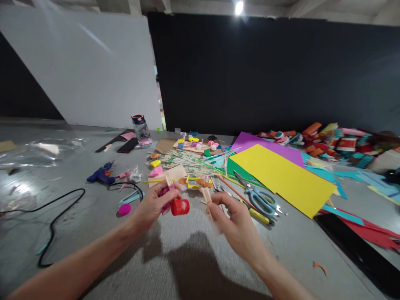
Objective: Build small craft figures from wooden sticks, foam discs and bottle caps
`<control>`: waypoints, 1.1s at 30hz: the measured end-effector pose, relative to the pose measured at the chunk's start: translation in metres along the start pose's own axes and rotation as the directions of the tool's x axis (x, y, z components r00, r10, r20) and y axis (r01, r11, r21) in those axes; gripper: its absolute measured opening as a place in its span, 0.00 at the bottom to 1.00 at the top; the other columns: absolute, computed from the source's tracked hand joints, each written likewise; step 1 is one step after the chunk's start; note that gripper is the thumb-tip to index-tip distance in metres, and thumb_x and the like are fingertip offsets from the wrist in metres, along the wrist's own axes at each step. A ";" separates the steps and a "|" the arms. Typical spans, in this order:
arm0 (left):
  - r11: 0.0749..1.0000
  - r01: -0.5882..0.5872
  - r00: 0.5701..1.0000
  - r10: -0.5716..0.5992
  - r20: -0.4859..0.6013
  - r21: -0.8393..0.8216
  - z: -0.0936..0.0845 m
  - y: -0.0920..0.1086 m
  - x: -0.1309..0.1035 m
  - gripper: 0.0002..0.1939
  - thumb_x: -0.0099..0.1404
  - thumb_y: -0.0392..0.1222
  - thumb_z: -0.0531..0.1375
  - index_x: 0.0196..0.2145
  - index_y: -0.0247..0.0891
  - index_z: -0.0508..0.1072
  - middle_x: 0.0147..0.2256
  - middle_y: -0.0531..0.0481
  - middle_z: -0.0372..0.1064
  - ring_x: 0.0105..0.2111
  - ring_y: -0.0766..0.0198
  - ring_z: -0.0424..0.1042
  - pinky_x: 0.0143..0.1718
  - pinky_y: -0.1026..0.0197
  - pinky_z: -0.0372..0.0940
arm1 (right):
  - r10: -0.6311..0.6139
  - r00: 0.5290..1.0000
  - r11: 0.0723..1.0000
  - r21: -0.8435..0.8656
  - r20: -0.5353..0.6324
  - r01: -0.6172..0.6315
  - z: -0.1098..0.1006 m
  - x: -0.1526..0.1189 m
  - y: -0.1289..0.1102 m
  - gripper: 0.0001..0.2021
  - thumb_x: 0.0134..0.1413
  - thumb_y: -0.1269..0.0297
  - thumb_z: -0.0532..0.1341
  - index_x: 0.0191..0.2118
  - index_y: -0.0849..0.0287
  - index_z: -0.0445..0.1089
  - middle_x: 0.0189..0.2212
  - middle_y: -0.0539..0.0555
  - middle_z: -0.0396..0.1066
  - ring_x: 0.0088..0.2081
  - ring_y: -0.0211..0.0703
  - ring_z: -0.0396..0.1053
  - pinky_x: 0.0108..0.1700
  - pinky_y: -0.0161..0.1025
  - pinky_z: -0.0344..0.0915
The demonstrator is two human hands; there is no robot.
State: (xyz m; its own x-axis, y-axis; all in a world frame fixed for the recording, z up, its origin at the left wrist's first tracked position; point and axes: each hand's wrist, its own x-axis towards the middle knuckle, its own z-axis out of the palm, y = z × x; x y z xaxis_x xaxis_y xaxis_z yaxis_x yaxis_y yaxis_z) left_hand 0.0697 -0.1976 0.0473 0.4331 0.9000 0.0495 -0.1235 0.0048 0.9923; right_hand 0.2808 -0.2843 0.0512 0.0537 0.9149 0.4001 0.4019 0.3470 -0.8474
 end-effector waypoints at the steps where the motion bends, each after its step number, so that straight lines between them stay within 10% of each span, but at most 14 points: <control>1: 0.998 0.062 0.997 -0.063 0.043 0.031 0.002 -0.008 -0.001 0.14 0.60 0.49 0.66 0.35 0.36 0.71 0.25 0.56 0.65 0.17 0.76 0.54 0.16 0.70 0.49 | 0.125 0.992 0.975 0.180 0.019 -0.127 0.001 0.002 0.004 0.09 0.63 0.55 0.62 0.36 0.55 0.71 0.28 0.51 0.72 0.28 0.42 0.67 0.30 0.39 0.63; 8: 0.954 0.287 0.836 -0.293 0.464 0.085 0.009 -0.029 -0.005 0.22 0.56 0.50 0.70 0.46 0.36 0.75 0.28 0.54 0.65 0.23 0.72 0.59 0.22 0.67 0.51 | 0.418 0.893 0.636 0.648 0.168 -0.419 0.021 0.010 0.027 0.17 0.44 0.53 0.75 0.31 0.57 0.71 0.26 0.50 0.74 0.28 0.41 0.72 0.35 0.39 0.69; 24: 0.964 0.245 0.894 -0.266 0.361 0.103 0.018 -0.043 -0.001 0.20 0.56 0.43 0.67 0.44 0.40 0.66 0.28 0.57 0.64 0.20 0.72 0.60 0.18 0.69 0.55 | 0.194 0.975 0.897 0.421 -0.105 -0.133 0.041 0.004 0.030 0.09 0.55 0.57 0.69 0.33 0.56 0.72 0.28 0.48 0.70 0.30 0.39 0.66 0.34 0.36 0.64; 33: 0.944 0.321 0.888 -0.274 0.370 -0.071 0.021 -0.036 -0.003 0.27 0.55 0.49 0.70 0.49 0.39 0.69 0.31 0.54 0.64 0.22 0.72 0.61 0.17 0.70 0.52 | 0.166 0.981 0.841 0.535 -0.102 -0.087 0.033 0.014 0.039 0.11 0.57 0.55 0.67 0.33 0.54 0.68 0.30 0.48 0.72 0.31 0.41 0.70 0.36 0.38 0.68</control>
State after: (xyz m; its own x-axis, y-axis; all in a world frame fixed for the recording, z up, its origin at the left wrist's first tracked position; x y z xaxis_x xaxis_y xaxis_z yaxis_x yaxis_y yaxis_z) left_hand 0.0918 -0.2097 0.0137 0.7483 0.6366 -0.1864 -0.0407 0.3246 0.9450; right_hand 0.2670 -0.2515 0.0121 0.2124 0.9341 0.2869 -0.1555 0.3221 -0.9338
